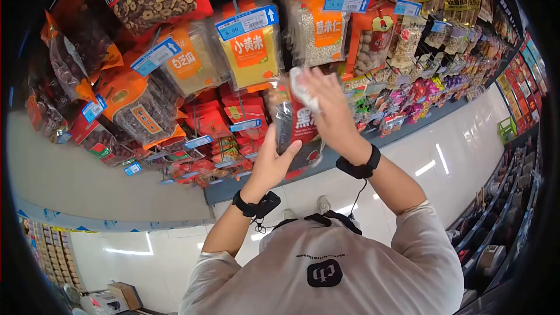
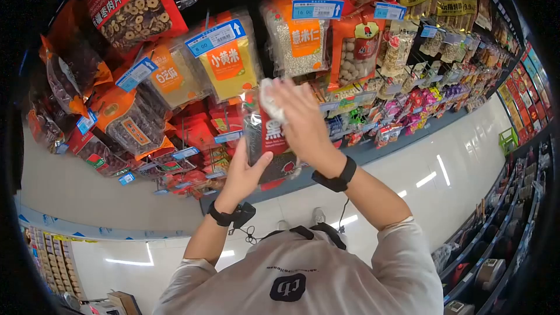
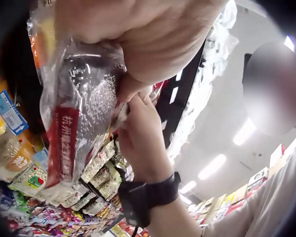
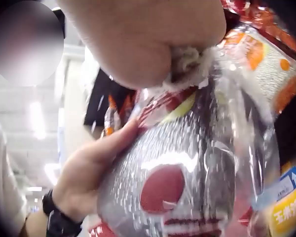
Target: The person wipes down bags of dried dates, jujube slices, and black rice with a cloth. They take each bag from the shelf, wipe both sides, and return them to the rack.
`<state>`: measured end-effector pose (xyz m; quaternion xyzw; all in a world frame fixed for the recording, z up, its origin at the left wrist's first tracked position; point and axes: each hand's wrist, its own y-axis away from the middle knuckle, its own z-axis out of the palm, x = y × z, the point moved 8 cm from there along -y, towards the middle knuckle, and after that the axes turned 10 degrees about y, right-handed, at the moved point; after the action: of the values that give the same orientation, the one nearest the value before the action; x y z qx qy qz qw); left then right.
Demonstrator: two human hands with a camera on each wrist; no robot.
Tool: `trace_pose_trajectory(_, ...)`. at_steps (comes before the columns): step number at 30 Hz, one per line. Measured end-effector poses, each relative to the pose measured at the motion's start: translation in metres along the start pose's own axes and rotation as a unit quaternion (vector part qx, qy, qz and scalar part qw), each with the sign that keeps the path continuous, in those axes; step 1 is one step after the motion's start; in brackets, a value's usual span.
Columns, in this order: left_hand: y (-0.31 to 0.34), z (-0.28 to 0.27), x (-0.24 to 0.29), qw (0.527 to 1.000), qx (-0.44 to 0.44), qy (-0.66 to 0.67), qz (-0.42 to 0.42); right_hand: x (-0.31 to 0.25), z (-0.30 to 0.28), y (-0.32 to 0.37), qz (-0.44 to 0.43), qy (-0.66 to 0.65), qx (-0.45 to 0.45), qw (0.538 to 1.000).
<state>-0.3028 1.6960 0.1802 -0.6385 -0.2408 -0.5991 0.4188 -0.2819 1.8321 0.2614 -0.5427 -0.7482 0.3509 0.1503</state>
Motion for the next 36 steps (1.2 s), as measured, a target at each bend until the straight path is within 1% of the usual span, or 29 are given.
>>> trace_pose_trajectory(1, 0.0, 0.001, -0.001, 1.0, -0.004, -0.022, -0.02, 0.004, -0.006, -0.002, 0.017, 0.047, 0.018, 0.999)
trace_pose_trajectory(2, 0.0, 0.0, 0.0, 0.997, -0.005, -0.075, 0.006, -0.019, -0.002, 0.003, -0.02, 0.031, 0.017, 0.999)
trace_pose_trajectory(3, 0.002, 0.001, -0.006, 0.997, -0.004, -0.075, 0.007, -0.044, 0.0, 0.014, -0.056, 0.014, 0.016, 0.998)
trace_pose_trajectory(4, 0.005, -0.001, -0.012, 0.999, 0.014, -0.023, 0.017, -0.057, -0.004, 0.016, -0.072, -0.039, -0.031, 0.996)
trace_pose_trajectory(5, 0.008, -0.004, -0.016, 0.999, 0.031, 0.027, 0.024, -0.046, 0.0, 0.015, -0.069, -0.039, -0.029, 0.996)
trace_pose_trajectory(6, 0.005, -0.001, -0.008, 1.0, 0.012, 0.014, 0.015, -0.021, 0.006, 0.014, -0.054, -0.065, -0.013, 0.996)
trace_pose_trajectory(7, 0.006, -0.002, -0.007, 1.0, 0.012, 0.013, 0.014, -0.001, 0.006, 0.014, -0.04, -0.091, 0.002, 0.995)
trace_pose_trajectory(8, 0.007, -0.002, -0.007, 1.0, 0.008, 0.011, 0.006, 0.017, -0.002, 0.015, 0.014, 0.02, 0.019, 1.0)
trace_pose_trajectory(9, 0.005, -0.001, -0.006, 1.0, 0.003, 0.01, 0.0, 0.009, 0.002, 0.016, 0.01, 0.019, 0.021, 1.0)
trace_pose_trajectory(10, 0.004, -0.005, -0.008, 1.0, 0.006, 0.009, 0.004, -0.016, 0.009, 0.023, -0.042, -0.017, 0.017, 0.999)
trace_pose_trajectory(11, 0.005, -0.004, -0.011, 0.996, -0.036, -0.071, 0.027, -0.038, 0.012, 0.033, -0.092, -0.054, 0.013, 0.994)
trace_pose_trajectory(12, 0.005, 0.001, -0.007, 0.984, -0.078, -0.152, 0.049, -0.064, 0.013, 0.043, -0.176, -0.05, -0.06, 0.981)
trace_pose_trajectory(13, 0.0, 0.003, -0.004, 0.983, -0.08, -0.158, 0.051, -0.056, 0.016, 0.041, -0.176, -0.05, -0.054, 0.982)
trace_pose_trajectory(15, -0.009, -0.002, -0.004, 1.0, 0.007, -0.014, 0.021, -0.004, 0.018, 0.026, -0.027, -0.09, -0.027, 0.995)
trace_pose_trajectory(16, -0.01, 0.0, -0.01, 0.999, 0.016, 0.052, -0.008, 0.015, 0.001, 0.018, -0.003, 0.018, 0.045, 0.999)
trace_pose_trajectory(17, -0.012, 0.003, -0.016, 0.998, 0.018, 0.052, -0.005, 0.011, 0.002, 0.018, -0.007, 0.019, 0.046, 0.999)
trace_pose_trajectory(19, -0.015, 0.003, -0.017, 0.995, 0.051, 0.042, 0.071, -0.02, 0.009, 0.026, -0.064, -0.016, 0.019, 0.998)
trace_pose_trajectory(20, -0.013, 0.004, -0.012, 0.992, -0.012, -0.094, 0.079, -0.039, 0.014, 0.043, -0.16, -0.068, -0.051, 0.983)
trace_pose_trajectory(21, -0.015, 0.008, -0.009, 0.992, -0.013, -0.098, 0.077, -0.029, 0.015, 0.042, -0.157, -0.071, -0.049, 0.984)
trace_pose_trajectory(23, -0.024, 0.006, -0.011, 0.997, 0.057, 0.037, 0.027, 0.017, 0.013, 0.026, -0.064, -0.113, -0.003, 0.992)
trace_pose_trajectory(24, -0.025, 0.008, -0.012, 0.993, 0.063, 0.101, -0.002, 0.037, 0.004, 0.022, 0.014, -0.044, 0.027, 0.999)
trace_pose_trajectory(25, -0.027, 0.009, -0.017, 0.993, 0.065, 0.102, 0.001, 0.032, 0.004, 0.025, 0.01, -0.044, 0.026, 0.999)
trace_pose_trajectory(27, -0.027, 0.007, -0.019, 0.992, 0.077, 0.073, 0.07, -0.002, 0.016, 0.041, -0.101, -0.106, -0.039, 0.988)
trace_pose_trajectory(28, -0.024, 0.006, -0.02, 0.992, 0.081, 0.069, 0.066, -0.001, 0.019, 0.043, -0.1, -0.113, -0.041, 0.988)
trace_pose_trajectory(31, -0.03, 0.013, -0.018, 0.994, 0.061, 0.095, 0.011, 0.022, 0.016, 0.039, -0.064, -0.061, -0.008, 0.996)
trace_pose_trajectory(32, -0.032, 0.016, -0.014, 0.991, 0.066, 0.117, 0.003, 0.043, 0.009, 0.033, 0.035, -0.091, 0.028, 0.995)
trace_pose_trajectory(33, -0.033, 0.018, -0.014, 0.99, 0.07, 0.121, 0.006, 0.04, 0.005, 0.031, 0.03, -0.089, 0.025, 0.995)
trace_pose_trajectory(35, -0.028, 0.016, -0.02, 0.979, 0.087, 0.183, 0.005, 0.013, 0.004, 0.04, -0.072, -0.025, -0.028, 0.997)
trace_pose_trajectory(36, -0.029, 0.015, -0.027, 0.969, 0.083, 0.231, -0.022, 0.002, 0.005, 0.049, -0.134, -0.067, -0.065, 0.987)
